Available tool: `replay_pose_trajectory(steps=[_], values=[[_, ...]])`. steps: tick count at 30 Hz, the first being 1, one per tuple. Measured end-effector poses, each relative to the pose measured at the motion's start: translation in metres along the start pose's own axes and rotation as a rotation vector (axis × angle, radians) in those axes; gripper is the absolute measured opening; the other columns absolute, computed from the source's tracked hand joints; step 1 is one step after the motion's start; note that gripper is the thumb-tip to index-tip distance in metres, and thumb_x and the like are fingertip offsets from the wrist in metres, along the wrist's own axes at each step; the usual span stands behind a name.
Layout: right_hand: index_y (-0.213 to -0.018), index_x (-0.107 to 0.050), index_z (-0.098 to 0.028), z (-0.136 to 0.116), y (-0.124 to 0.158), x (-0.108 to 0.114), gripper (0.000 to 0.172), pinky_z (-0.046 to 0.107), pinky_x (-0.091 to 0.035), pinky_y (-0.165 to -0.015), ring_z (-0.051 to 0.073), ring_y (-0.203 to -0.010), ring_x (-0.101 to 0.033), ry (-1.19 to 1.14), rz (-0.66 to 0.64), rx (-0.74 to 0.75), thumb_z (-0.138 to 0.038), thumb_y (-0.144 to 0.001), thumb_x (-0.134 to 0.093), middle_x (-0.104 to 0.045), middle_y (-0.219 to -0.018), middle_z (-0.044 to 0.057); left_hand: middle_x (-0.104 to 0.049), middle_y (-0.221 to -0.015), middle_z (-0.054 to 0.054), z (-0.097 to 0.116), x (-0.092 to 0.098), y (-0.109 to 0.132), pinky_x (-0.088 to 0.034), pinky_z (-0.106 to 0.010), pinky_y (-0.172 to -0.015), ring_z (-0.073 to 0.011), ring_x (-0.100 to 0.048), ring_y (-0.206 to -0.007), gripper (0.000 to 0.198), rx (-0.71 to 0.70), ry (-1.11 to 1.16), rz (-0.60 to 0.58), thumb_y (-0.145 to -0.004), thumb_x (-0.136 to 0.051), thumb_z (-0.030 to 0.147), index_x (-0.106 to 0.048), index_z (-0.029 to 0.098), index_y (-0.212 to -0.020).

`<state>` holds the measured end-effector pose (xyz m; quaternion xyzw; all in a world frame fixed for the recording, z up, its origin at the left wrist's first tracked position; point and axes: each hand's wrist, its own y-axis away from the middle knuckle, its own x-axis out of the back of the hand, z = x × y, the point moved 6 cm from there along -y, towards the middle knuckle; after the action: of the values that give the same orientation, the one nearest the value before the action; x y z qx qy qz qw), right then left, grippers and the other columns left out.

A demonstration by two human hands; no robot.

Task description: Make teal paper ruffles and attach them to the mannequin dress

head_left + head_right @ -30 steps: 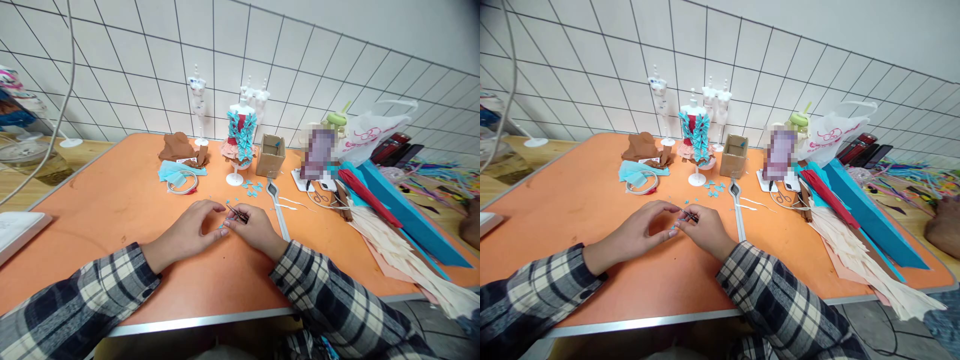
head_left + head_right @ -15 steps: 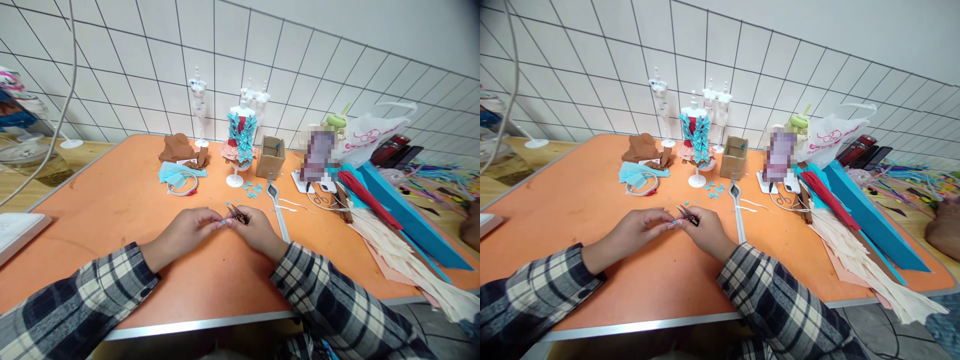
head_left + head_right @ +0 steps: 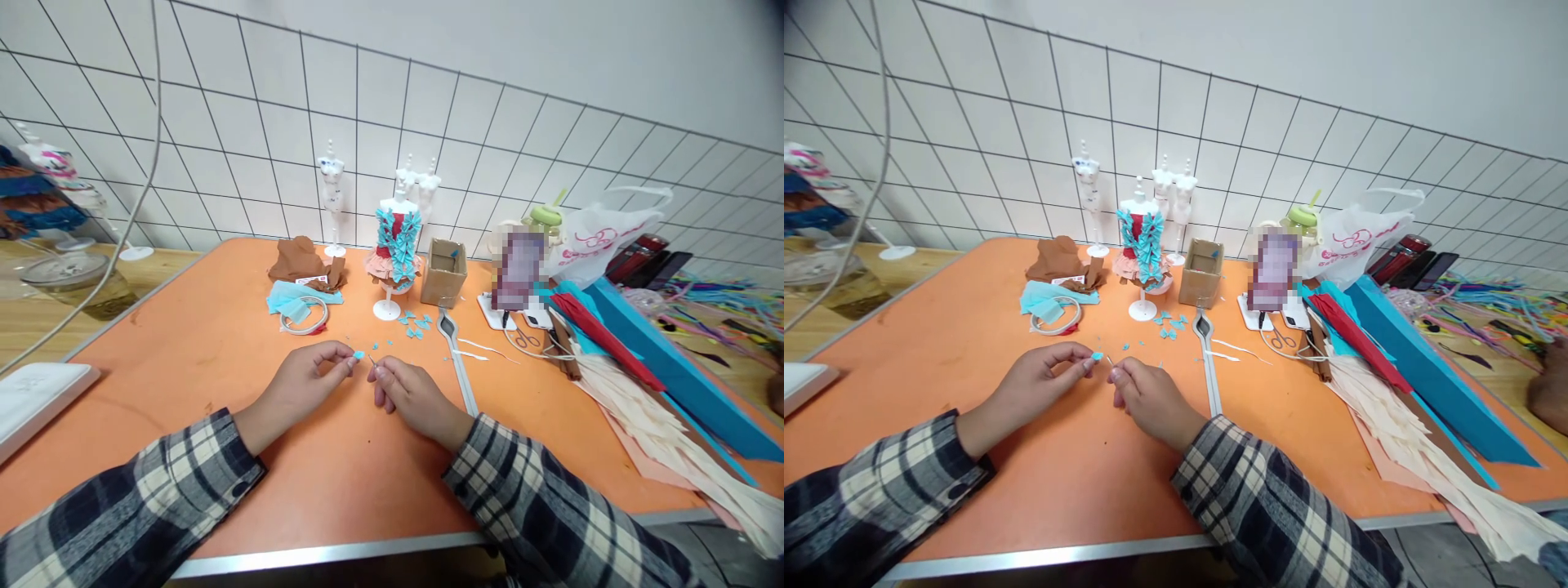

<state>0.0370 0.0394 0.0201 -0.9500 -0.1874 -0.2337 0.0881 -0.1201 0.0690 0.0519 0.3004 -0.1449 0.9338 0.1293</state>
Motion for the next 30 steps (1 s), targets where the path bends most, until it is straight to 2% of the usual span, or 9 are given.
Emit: replay_pose_trajectory(steps=[6,12,17,25,30], values=[[-0.092,-0.054,-0.022,-0.008,0.002,-0.003,0.021,0.022,-0.035,-0.059,0.011,-0.063,-0.059,0.143,-0.003,0.003,-0.039,-0.098,-0.044,-0.064,-0.067,-0.004,-0.073,-0.079,-0.002,0.001,-0.006,0.003,-0.048,-0.025,-0.070,-0.0192,-0.065,-0.075,0.023,-0.045,0.006,-0.037,-0.084,-0.055,0.037,-0.069,0.020,-0.079],[-0.094,-0.055,-0.022,-0.009,0.001,-0.003,0.021,0.022,-0.034,-0.059,0.011,-0.065,-0.059,0.164,-0.007,0.020,-0.039,-0.098,-0.043,-0.065,-0.068,-0.004,-0.075,-0.081,-0.002,0.001,-0.008,0.004,-0.050,-0.026,-0.071,-0.0197,-0.067,-0.076,0.022,-0.076,0.024,-0.063,-0.084,-0.055,0.036,-0.071,0.020,-0.083],[-0.088,-0.054,-0.021,-0.006,0.000,0.000,0.023,0.022,-0.034,-0.060,0.011,-0.064,-0.058,0.176,0.013,-0.016,-0.039,-0.098,-0.045,-0.064,-0.066,-0.004,-0.076,-0.086,-0.003,-0.001,-0.004,0.003,-0.051,-0.027,-0.073,-0.0206,-0.068,-0.079,0.025,-0.051,-0.040,0.001,-0.084,-0.054,0.037,-0.072,0.020,-0.088],[-0.097,-0.057,-0.021,-0.005,0.000,-0.002,0.021,0.021,-0.038,-0.063,0.011,-0.065,-0.060,0.120,-0.013,0.000,-0.038,-0.098,-0.044,-0.065,-0.069,-0.003,-0.076,-0.090,-0.004,-0.001,-0.012,0.005,-0.051,-0.025,-0.077,-0.0183,-0.069,-0.083,0.025,-0.105,-0.006,-0.074,-0.088,-0.053,0.035,-0.072,0.019,-0.091],[-0.092,-0.057,-0.021,-0.006,0.000,-0.001,0.022,0.021,-0.037,-0.062,0.010,-0.063,-0.059,0.132,-0.013,0.025,-0.038,-0.098,-0.044,-0.063,-0.066,-0.004,-0.075,-0.087,-0.004,0.000,-0.012,0.005,-0.051,-0.024,-0.075,-0.0175,-0.068,-0.081,0.024,-0.143,0.050,-0.098,-0.088,-0.053,0.033,-0.072,0.018,-0.091]])
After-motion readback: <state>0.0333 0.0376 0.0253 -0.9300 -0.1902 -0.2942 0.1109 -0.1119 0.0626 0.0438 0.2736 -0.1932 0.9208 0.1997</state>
